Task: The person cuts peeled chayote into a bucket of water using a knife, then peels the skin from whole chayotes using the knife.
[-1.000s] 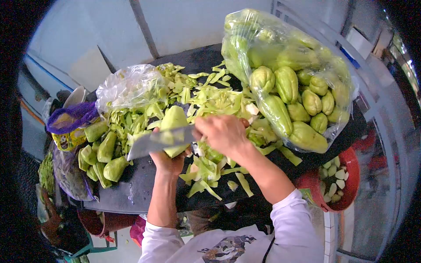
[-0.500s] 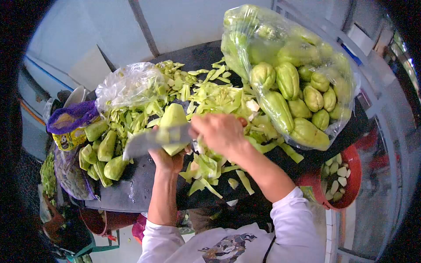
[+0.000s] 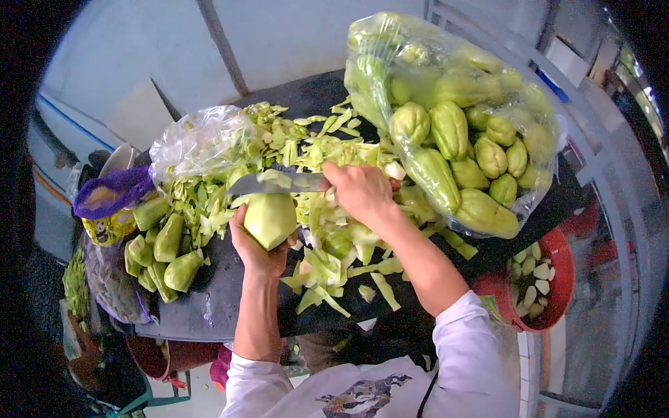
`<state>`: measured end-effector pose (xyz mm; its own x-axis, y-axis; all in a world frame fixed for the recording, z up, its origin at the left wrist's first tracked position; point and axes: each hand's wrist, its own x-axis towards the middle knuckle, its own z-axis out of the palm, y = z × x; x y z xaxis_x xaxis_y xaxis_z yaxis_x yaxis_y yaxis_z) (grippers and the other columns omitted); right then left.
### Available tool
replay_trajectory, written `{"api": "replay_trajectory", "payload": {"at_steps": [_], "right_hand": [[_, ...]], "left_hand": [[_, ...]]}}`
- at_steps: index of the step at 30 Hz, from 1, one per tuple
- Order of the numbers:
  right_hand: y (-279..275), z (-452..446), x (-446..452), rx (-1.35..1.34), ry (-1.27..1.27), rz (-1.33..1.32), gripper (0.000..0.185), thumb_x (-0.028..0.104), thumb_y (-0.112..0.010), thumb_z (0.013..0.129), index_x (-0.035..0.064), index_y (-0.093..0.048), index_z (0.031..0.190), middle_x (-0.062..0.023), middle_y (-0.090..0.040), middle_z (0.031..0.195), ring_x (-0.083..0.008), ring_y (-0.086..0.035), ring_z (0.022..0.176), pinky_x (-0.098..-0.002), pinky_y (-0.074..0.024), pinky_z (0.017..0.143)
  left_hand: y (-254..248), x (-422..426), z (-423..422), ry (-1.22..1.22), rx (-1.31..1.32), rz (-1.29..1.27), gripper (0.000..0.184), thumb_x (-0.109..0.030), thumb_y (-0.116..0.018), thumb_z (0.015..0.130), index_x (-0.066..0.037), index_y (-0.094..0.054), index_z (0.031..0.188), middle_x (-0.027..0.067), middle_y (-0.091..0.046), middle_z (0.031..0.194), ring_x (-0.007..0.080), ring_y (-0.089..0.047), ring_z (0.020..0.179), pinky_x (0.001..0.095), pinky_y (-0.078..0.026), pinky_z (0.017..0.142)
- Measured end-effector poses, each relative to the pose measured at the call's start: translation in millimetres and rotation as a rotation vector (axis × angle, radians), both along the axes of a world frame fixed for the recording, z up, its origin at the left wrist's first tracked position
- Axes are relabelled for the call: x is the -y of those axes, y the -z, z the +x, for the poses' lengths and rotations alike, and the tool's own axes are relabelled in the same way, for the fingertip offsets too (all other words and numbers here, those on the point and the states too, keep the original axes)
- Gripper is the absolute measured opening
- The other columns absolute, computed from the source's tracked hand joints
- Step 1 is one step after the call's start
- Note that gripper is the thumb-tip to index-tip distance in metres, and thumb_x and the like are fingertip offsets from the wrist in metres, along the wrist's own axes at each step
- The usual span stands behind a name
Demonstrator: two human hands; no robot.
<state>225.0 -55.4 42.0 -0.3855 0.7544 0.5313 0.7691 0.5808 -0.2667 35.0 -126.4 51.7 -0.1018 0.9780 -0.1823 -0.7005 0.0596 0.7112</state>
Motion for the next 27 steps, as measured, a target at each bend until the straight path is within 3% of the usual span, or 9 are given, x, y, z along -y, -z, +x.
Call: {"api": "replay_trajectory", "payload": {"at_steps": [3,5,12,14,15,19,24,26,27], "right_hand": [[1.3,2.7,-4.9,0.017,0.024,-0.01,0.009,0.007,-0.053,0.086,0.0122,-0.06,0.089,-0.0108,-0.068,0.068,-0.0283,-0.068,0.059,-0.0428,-0.0512,0.051],[1.3,1.8,-4.5,-0.006,0.034,-0.014,0.01,0.005,-0.058,0.081,0.0113,-0.059,0.088,-0.011,-0.067,0.068,-0.0305,-0.066,0.06,-0.0439,-0.0501,0.052],[-4.2,20.9,-13.3,-0.02,0.216,-0.1,0.019,0.0,-0.059,0.075,0.0096,-0.059,0.091,-0.0157,-0.064,0.067,-0.0382,-0.064,0.063,-0.0497,-0.0482,0.056],[-7.1,17.2,-10.1,-0.023,0.206,-0.128,0.019,0.001,-0.06,0.074,0.0096,-0.059,0.091,-0.0173,-0.064,0.068,-0.0397,-0.063,0.065,-0.0504,-0.0481,0.058],[-9.4,15.6,-7.6,-0.044,0.221,-0.141,0.013,0.005,-0.062,0.077,0.0083,-0.059,0.09,-0.0178,-0.063,0.068,-0.0392,-0.063,0.065,-0.0491,-0.0486,0.058],[-31.1,7.9,12.0,-0.259,0.131,-0.334,0.027,0.029,-0.066,0.088,0.0042,-0.057,0.087,-0.0178,-0.065,0.068,-0.0356,-0.067,0.066,-0.0437,-0.0488,0.059],[-40.0,-15.1,36.2,-0.475,-0.205,-0.267,0.046,0.044,-0.069,0.087,0.0,-0.057,0.082,-0.0172,-0.063,0.066,-0.0288,-0.067,0.064,-0.0409,-0.0472,0.057],[-41.6,-14.6,35.1,-0.538,-0.269,-0.229,0.048,0.045,-0.07,0.086,-0.0007,-0.057,0.081,-0.0167,-0.063,0.064,-0.027,-0.066,0.062,-0.0403,-0.0472,0.056],[-47.0,-10.7,29.2,-0.552,-0.115,-0.29,0.044,0.04,-0.073,0.084,-0.0007,-0.057,0.081,-0.0151,-0.06,0.061,-0.0252,-0.062,0.057,-0.0396,-0.0453,0.054]], "left_hand": [[-0.5,-1.0,-2.8,0.042,-0.016,0.046,0.047,-0.05,-0.04,0.091,-0.013,-0.053,0.118,0.01,-0.066,0.094,0.0238,-0.064,0.068,0.0344,-0.047,0.043],[0.2,-0.6,-4.3,0.029,-0.033,0.055,0.059,-0.05,-0.034,0.092,-0.003,-0.057,0.118,0.0182,-0.068,0.095,0.0259,-0.064,0.064,0.0333,-0.048,0.044],[-0.7,-2.6,-4.1,-0.001,-0.014,0.073,0.062,-0.051,-0.037,0.09,-0.001,-0.056,0.122,0.0192,-0.067,0.097,0.0257,-0.063,0.065,0.0328,-0.048,0.045],[10.6,-5.4,-15.6,0.15,-0.053,0.185,0.064,-0.044,-0.042,0.088,-0.01,-0.043,0.142,0.0137,-0.063,0.115,0.0254,-0.066,0.081,0.0366,-0.054,0.055],[5.9,-5.1,-9.4,0.039,-0.143,0.163,0.068,-0.042,-0.044,0.087,-0.009,-0.039,0.146,0.013,-0.057,0.13,0.0245,-0.062,0.102,0.0366,-0.055,0.077],[0.6,-6.7,-6.4,0.068,-0.186,0.213,0.068,-0.038,-0.045,0.087,-0.005,-0.039,0.146,0.0133,-0.051,0.139,0.0236,-0.053,0.121,0.0354,-0.044,0.1],[2.1,-6.3,2.6,0.124,-0.244,0.221,0.07,-0.034,-0.048,0.085,-0.001,-0.037,0.145,0.0168,-0.051,0.138,0.0256,-0.054,0.122,0.0355,-0.044,0.101],[7.1,-5.3,5.1,0.186,-0.355,0.239,0.077,-0.044,-0.052,0.081,-0.003,-0.038,0.145,0.013,-0.058,0.126,0.0232,-0.062,0.103,0.033,-0.052,0.084],[2.2,-4.2,5.2,0.27,-0.34,0.298,0.08,-0.043,-0.054,0.08,-0.001,-0.037,0.145,0.0148,-0.056,0.131,0.0248,-0.06,0.11,0.0345,-0.048,0.094]]}}
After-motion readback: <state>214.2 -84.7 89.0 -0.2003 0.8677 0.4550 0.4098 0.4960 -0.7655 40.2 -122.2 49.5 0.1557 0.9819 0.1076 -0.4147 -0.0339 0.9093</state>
